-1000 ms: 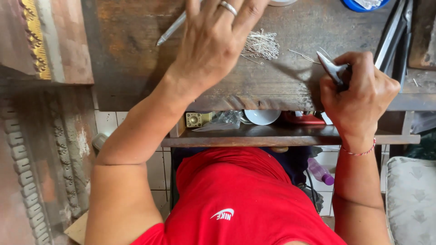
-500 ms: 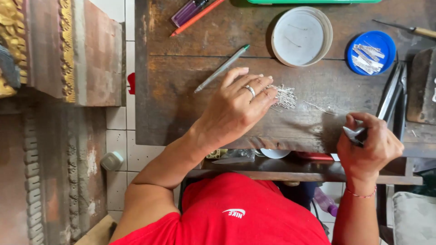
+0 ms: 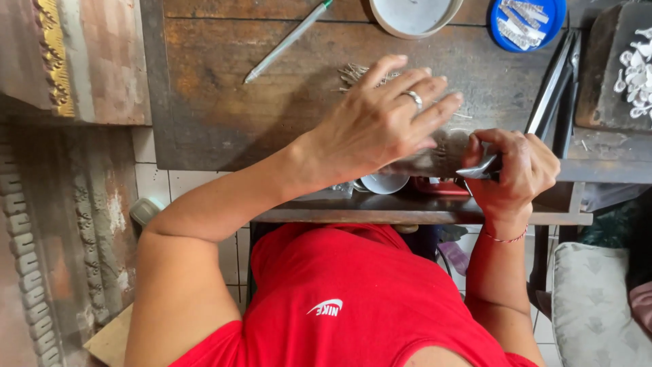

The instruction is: The person uses pliers to bend small metal wires into loops one by one. They pick up each wire, bend it with the pliers, and place the finished piece on the table. The process is repeated continuously throughout the clip.

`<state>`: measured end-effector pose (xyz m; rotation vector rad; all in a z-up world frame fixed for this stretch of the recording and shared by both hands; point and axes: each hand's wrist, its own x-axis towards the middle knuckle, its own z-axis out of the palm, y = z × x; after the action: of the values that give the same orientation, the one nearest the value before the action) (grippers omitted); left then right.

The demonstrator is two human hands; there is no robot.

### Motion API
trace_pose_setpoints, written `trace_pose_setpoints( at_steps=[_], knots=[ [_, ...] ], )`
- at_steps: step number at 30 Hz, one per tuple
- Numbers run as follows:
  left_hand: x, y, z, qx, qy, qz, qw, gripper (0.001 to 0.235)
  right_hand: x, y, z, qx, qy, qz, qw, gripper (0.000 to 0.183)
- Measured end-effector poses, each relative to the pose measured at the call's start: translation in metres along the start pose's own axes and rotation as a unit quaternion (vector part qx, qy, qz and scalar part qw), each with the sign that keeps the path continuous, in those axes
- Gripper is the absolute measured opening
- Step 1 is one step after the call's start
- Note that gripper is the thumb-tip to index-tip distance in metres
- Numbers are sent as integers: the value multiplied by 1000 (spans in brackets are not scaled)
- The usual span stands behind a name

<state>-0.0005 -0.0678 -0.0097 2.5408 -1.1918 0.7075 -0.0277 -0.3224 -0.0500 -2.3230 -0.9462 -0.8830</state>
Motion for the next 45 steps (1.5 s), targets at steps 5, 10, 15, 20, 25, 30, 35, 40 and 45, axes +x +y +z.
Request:
trace_pose_setpoints(
  at_steps=[5, 10, 15, 20, 25, 30, 35, 40, 45],
  knots=[
    [16, 16, 4, -62, 144, 2, 988, 19, -7, -12, -10, 28, -38, 80, 996, 16],
    [9, 20, -3, -228, 142, -19, 963, 12, 0, -19, -27, 20, -119, 164, 979, 11],
    [6, 16, -8, -160, 114, 37, 980, 13, 13, -30, -36, 116, -204, 224, 946, 10],
    [3, 17, -18, -305, 136, -98, 938, 6, 35, -49, -38, 244, -129, 381, 883, 33],
    [1, 24, -22, -462, 145, -237, 842, 10, 31, -51, -35, 147, -170, 308, 925, 13],
    [-3, 24, -21, -545, 132, -288, 776, 7, 46, -56, -38, 126, -168, 226, 951, 23],
    [-3, 25, -21, -528, 133, -273, 793, 1, 43, -55, -36, 132, -184, 227, 947, 24],
    [-2, 27, -21, -523, 131, -263, 800, 2, 39, -54, -34, 150, -175, 209, 950, 23],
    [-2, 29, -19, -526, 121, -274, 796, 2, 30, -52, -32, 145, -181, 210, 950, 23]
  ],
)
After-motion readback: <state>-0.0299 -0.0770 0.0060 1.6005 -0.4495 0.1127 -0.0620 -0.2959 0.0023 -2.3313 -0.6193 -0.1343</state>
